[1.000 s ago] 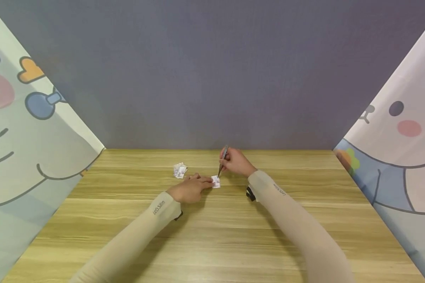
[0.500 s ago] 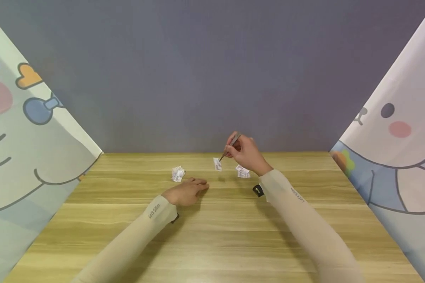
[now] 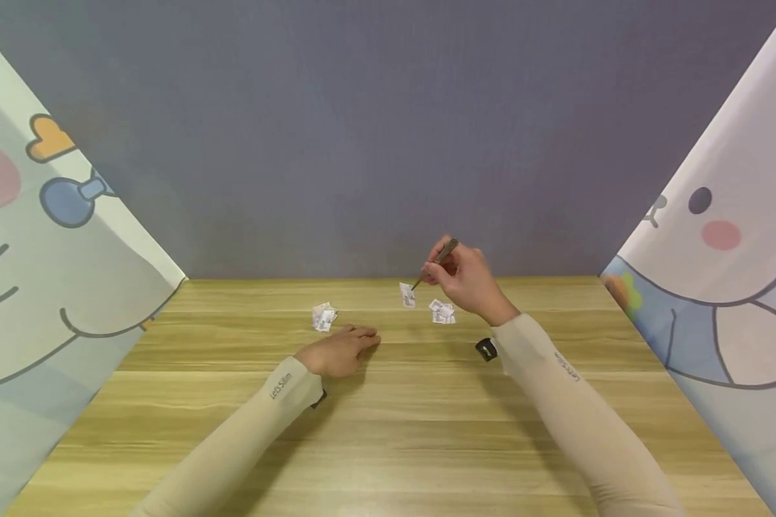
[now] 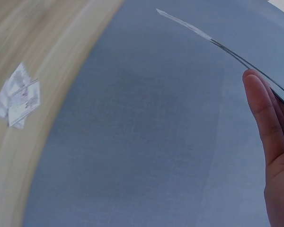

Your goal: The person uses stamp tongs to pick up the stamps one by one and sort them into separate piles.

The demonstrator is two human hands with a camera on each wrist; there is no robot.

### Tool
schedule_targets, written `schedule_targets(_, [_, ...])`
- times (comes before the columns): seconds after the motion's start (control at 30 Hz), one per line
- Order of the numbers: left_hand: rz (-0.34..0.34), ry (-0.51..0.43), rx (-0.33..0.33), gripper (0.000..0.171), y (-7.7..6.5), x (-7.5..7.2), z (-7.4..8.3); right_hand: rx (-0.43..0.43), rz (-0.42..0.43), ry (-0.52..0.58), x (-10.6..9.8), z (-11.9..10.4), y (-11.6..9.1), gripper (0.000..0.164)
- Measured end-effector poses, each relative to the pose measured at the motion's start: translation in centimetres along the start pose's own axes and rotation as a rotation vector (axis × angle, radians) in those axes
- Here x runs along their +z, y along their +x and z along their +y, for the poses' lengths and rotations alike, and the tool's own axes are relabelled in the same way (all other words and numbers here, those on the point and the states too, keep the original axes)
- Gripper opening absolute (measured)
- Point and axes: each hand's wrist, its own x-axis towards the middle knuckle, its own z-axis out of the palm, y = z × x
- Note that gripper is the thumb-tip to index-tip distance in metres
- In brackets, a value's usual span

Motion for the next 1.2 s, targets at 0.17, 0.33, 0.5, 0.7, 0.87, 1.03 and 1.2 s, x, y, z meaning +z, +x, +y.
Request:
schedule_targets(0.17, [-0.004,-0.015,-0.004,0.063,0.0,0.0,0.0,0.025,0.002,-0.020,-0.3,1.4,-0.4,0.007])
schedule_targets(0.33, [-0.010,-0.019,-0.007,0.059,-0.1,-0.1,0.0,0.122,0.002,-0.017,-0.2,5.8,-0.8,0.006])
schedule_targets(0.5, [-0.014,-0.027,-0.012,0.059,-0.2,-0.1,0.0,0.306,-0.016,0.031,0.2,9.9,-1.3,0.008])
schedule_targets(0.7, [-0.015,-0.029,-0.007,0.059,-0.2,-0.2,0.1,0.444,-0.013,0.040,0.8,13.5,-2.2,0.005])
schedule_targets(0.87, [-0.007,-0.023,-0.004,0.059,-0.2,-0.3,0.0,0.475,0.028,-0.015,1.4,14.7,-2.7,0.013])
schedule_targets(1.03, [-0.006,-0.029,0.042,0.056,-0.4,0.0,-0.6,0.517,0.038,-0.087,1.4,14.8,-2.8,0.004])
schedule_targets(1.2, [0.015,-0.096,0.070,0.051,-1.5,-0.4,-2.1,0.530,0.051,-0.033,1.4,13.6,-2.5,0.008])
